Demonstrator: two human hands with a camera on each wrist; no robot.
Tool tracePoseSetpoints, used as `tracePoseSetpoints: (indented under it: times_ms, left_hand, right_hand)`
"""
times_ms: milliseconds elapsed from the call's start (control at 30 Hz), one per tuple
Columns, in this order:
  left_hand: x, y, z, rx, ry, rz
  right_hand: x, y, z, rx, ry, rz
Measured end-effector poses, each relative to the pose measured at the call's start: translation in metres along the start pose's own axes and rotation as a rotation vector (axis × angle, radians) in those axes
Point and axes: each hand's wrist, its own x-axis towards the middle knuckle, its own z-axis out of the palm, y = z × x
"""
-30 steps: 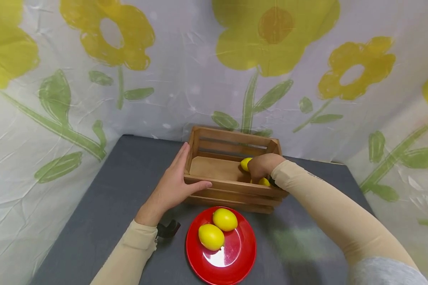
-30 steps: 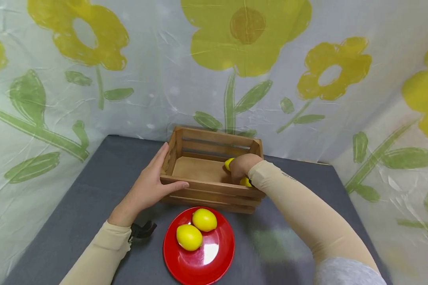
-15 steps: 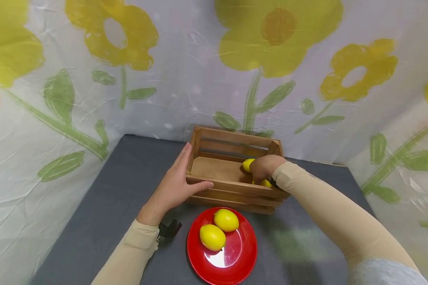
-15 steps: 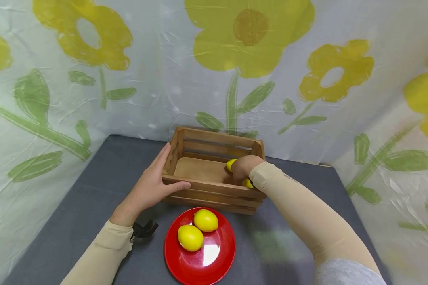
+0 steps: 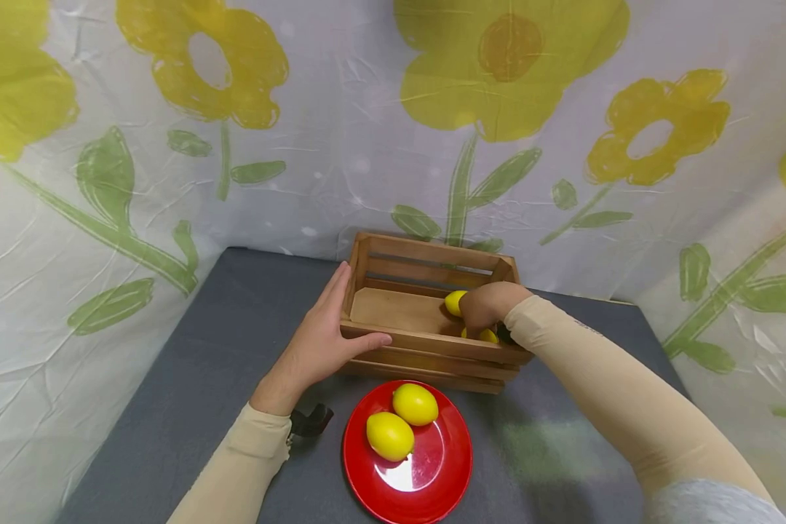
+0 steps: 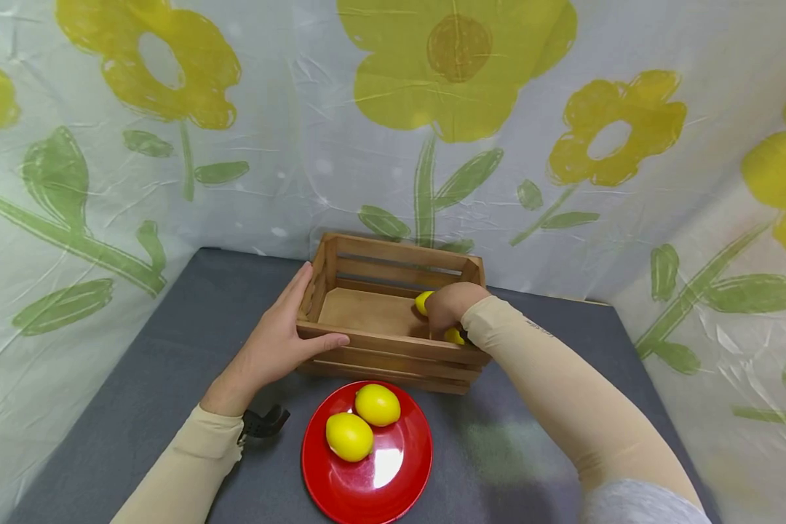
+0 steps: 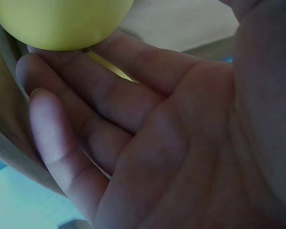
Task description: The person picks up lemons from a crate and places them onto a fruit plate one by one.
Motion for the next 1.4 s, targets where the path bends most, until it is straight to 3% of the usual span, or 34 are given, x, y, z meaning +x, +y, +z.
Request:
tracePoseSetpoints:
  times_ms: [167, 467, 667, 800, 933, 1133, 1267, 1400]
  left_hand:
    - [0.0, 0.001, 0.001, -0.002, -0.002, -0.007]
    - [0.001, -0.001, 0.0, -0.003, 0.001, -0.009]
    - [0.002, -0.004, -0.004, 0.016, 0.005, -0.011]
    - [0.001, -0.008, -0.007, 0.023, 0.006, -0.015]
    - [0.001, -0.011, -0.009, 0.031, 0.006, -0.017]
    - [0.001, -0.011, -0.011, 0.032, 0.001, -0.007]
    - [0.003, -0.012, -0.015, 0.037, 0.001, 0.003]
    - [0.003, -0.015, -0.021, 0.049, 0.005, -0.007]
  right_hand:
    - [-0.01, 0.002, -0.005, 0.0, 0.063, -0.071]
    - [-0.044, 0.007, -0.018, -0.01, 0.262, -0.177]
    - [-0.068, 0.011, -0.019, 0.125, 0.313, -0.199]
    - [-0.081, 0.008, -0.016, 0.104, 0.376, -0.225]
    - [-0.1, 0.003, -0.009, 0.047, 0.472, -0.255]
    - [-0.14, -0.012, 0.013, 0.051, 0.59, -0.286]
    - [-0.152, -0.026, 0.034, 0.08, 0.604, -0.321]
    - [-0.15, -0.044, 0.056, 0.104, 0.568, -0.368]
